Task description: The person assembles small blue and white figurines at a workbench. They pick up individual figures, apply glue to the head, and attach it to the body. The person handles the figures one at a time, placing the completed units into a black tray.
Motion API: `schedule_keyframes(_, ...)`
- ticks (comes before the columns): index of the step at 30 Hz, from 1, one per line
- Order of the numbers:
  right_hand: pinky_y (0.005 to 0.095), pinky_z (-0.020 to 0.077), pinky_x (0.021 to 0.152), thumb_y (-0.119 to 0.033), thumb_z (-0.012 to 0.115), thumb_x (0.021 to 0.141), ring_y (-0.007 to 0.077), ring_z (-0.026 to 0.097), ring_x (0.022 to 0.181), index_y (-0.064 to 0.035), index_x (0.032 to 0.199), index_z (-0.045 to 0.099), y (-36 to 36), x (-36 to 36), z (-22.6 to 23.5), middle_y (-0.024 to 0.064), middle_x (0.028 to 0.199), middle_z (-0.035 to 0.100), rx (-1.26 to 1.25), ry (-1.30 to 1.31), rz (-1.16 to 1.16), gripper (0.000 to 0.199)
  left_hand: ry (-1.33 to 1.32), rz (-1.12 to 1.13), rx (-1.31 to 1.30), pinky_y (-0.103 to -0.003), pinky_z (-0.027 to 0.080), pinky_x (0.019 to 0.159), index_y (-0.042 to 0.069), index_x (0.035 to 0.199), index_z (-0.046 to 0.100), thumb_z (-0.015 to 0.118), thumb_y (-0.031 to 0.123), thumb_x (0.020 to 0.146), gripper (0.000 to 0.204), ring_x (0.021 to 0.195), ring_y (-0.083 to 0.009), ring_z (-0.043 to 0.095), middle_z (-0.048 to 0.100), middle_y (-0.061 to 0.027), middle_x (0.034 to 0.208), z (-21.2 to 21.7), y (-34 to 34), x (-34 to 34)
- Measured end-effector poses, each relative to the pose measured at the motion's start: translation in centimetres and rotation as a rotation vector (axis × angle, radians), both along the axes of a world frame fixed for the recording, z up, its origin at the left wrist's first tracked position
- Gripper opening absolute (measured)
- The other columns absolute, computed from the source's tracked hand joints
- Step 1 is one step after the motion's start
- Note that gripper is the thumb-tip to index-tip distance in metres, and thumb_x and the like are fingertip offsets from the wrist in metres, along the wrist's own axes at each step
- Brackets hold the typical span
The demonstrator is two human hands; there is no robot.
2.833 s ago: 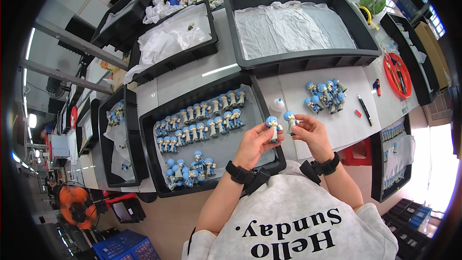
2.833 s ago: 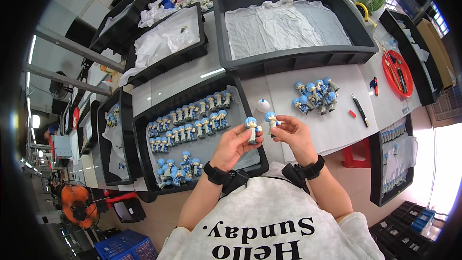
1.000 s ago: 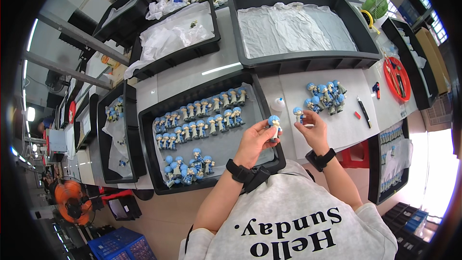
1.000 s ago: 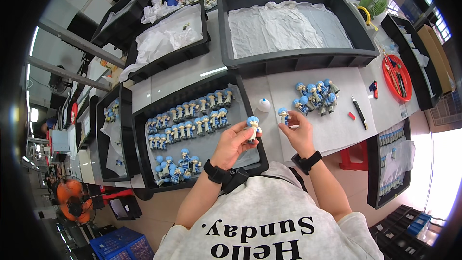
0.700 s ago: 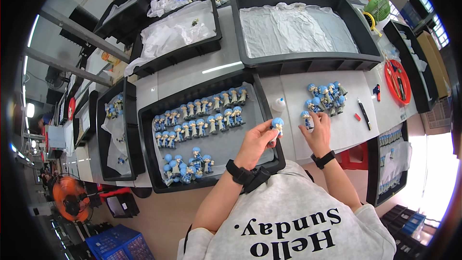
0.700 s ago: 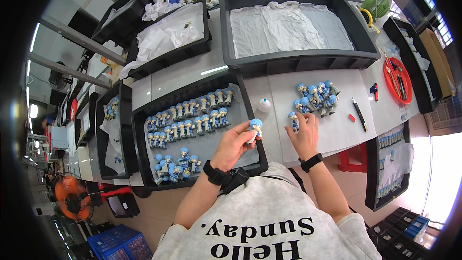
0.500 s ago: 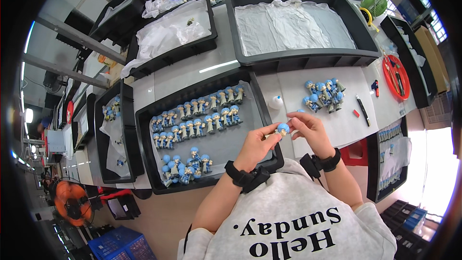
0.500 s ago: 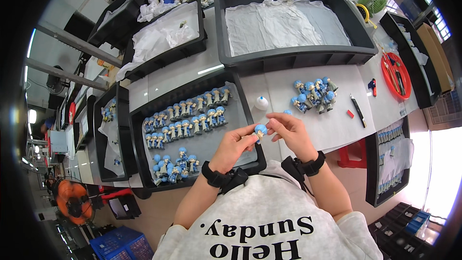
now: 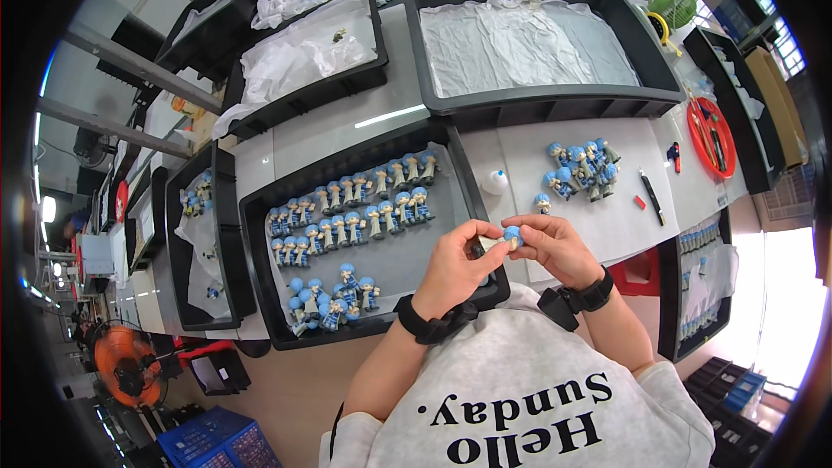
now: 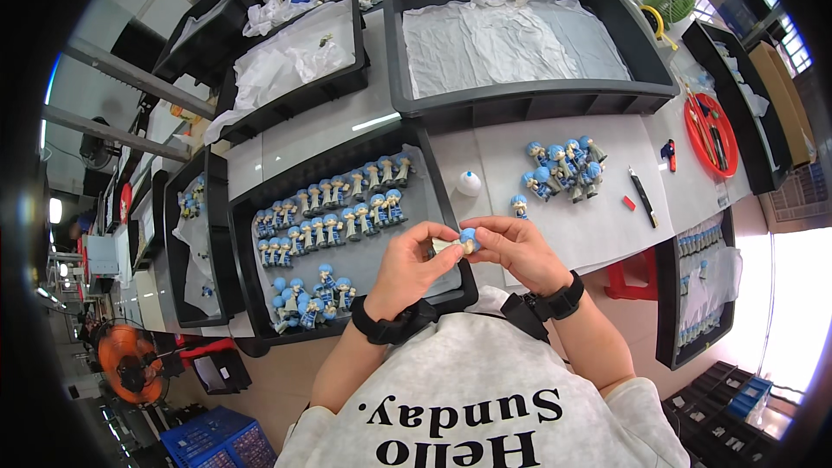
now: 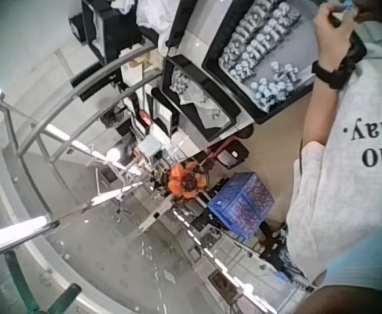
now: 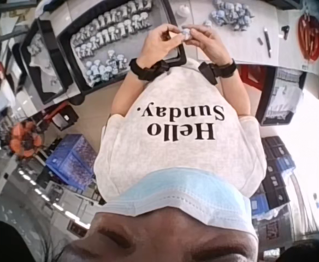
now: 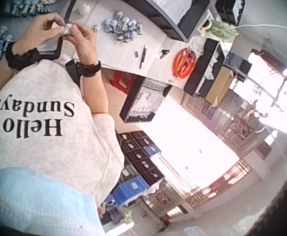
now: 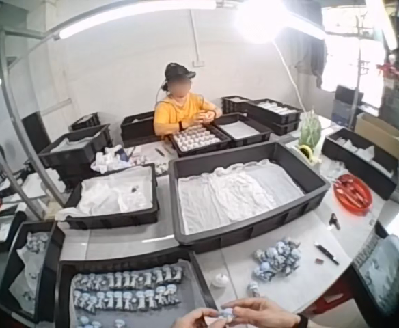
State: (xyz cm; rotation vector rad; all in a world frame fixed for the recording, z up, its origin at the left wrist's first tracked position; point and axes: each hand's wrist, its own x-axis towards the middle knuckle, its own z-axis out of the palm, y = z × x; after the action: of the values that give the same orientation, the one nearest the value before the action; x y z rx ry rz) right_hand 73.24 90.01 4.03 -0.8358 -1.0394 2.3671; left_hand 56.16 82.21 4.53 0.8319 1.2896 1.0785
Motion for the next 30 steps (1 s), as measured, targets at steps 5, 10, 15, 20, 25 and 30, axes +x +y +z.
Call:
schedule_keyframes(5, 0.0269, 0.0484, 0.077, -0.015, 0.053, 0.09, 0.0139, 0.059, 0.087, 0.0052, 0.115, 0.05, -0.3, 0.0, -0.6, 0.0095, 0.098, 0.061, 0.06, 0.053, -0.046, 0.032, 0.027, -0.007, 0.018, -0.015, 0.043, 0.058, -0.003, 0.097, 0.058, 0.063, 0.003, 0.082, 0.017, 0.072, -0.0027, 0.055, 0.061, -0.0025, 0.083, 0.6, 0.1, 0.0)
schedule_keyframes(10, 0.027, 0.047, 0.072, -0.01, 0.054, 0.089, 0.014, 0.058, 0.082, 0.0018, 0.115, 0.04, -0.8, -0.2, -1.1, 0.012, 0.096, 0.062, 0.078, 0.112, -0.138, 0.032, 0.019, 0.001, 0.011, -0.015, 0.041, 0.055, -0.003, 0.098, 0.059, 0.064, 0.004, 0.082, 0.019, 0.068, -0.0016, 0.054, 0.061, -0.0015, 0.081, 0.8, 0.1, 0.0)
schedule_keyframes(15, 0.0276, 0.0471, 0.071, -0.009, 0.055, 0.088, 0.0147, 0.057, 0.079, -0.0025, 0.112, 0.032, -1.0, -0.4, -1.5, 0.0159, 0.096, 0.062, 0.123, 0.089, -0.193, 0.033, 0.044, 0.024, 0.026, -0.014, 0.039, 0.053, -0.003, 0.098, 0.059, 0.064, 0.004, 0.081, 0.019, 0.065, -0.0003, 0.051, 0.059, 0.0008, 0.077, 0.8, 0.0, 0.2)
schedule_keyframes(20, 0.0276, 0.047, 0.07, -0.007, 0.055, 0.088, 0.0156, 0.058, 0.079, -0.0049, 0.106, 0.03, -1.1, -0.5, -1.7, 0.0183, 0.096, 0.061, 0.185, 0.094, -0.22, 0.031, 0.059, 0.027, 0.032, -0.014, 0.037, 0.052, -0.003, 0.098, 0.06, 0.065, 0.005, 0.081, 0.019, 0.063, 0.0002, 0.05, 0.057, 0.0022, 0.074, 0.9, 0.1, 0.3)
schedule_keyframes(25, 0.0274, 0.0464, 0.068, -0.005, 0.055, 0.087, 0.0164, 0.058, 0.08, -0.0068, 0.103, 0.028, -1.1, -0.6, -1.4, 0.0187, 0.095, 0.062, 0.199, 0.079, -0.241, 0.031, 0.06, 0.038, 0.03, -0.014, 0.038, 0.052, -0.003, 0.098, 0.06, 0.065, 0.005, 0.081, 0.02, 0.064, -0.0002, 0.051, 0.059, 0.001, 0.075, 1.0, 0.1, 0.3)
schedule_keyframes(30, 0.0267, 0.0461, 0.067, -0.005, 0.056, 0.087, 0.0164, 0.059, 0.079, -0.0073, 0.101, 0.028, -1.1, -0.8, -1.4, 0.0183, 0.094, 0.062, 0.229, 0.066, -0.251, 0.031, 0.052, 0.036, 0.022, -0.014, 0.039, 0.052, -0.004, 0.098, 0.059, 0.065, 0.005, 0.081, 0.02, 0.064, -0.0007, 0.052, 0.06, 0.0, 0.076, 1.0, 0.1, 0.3)
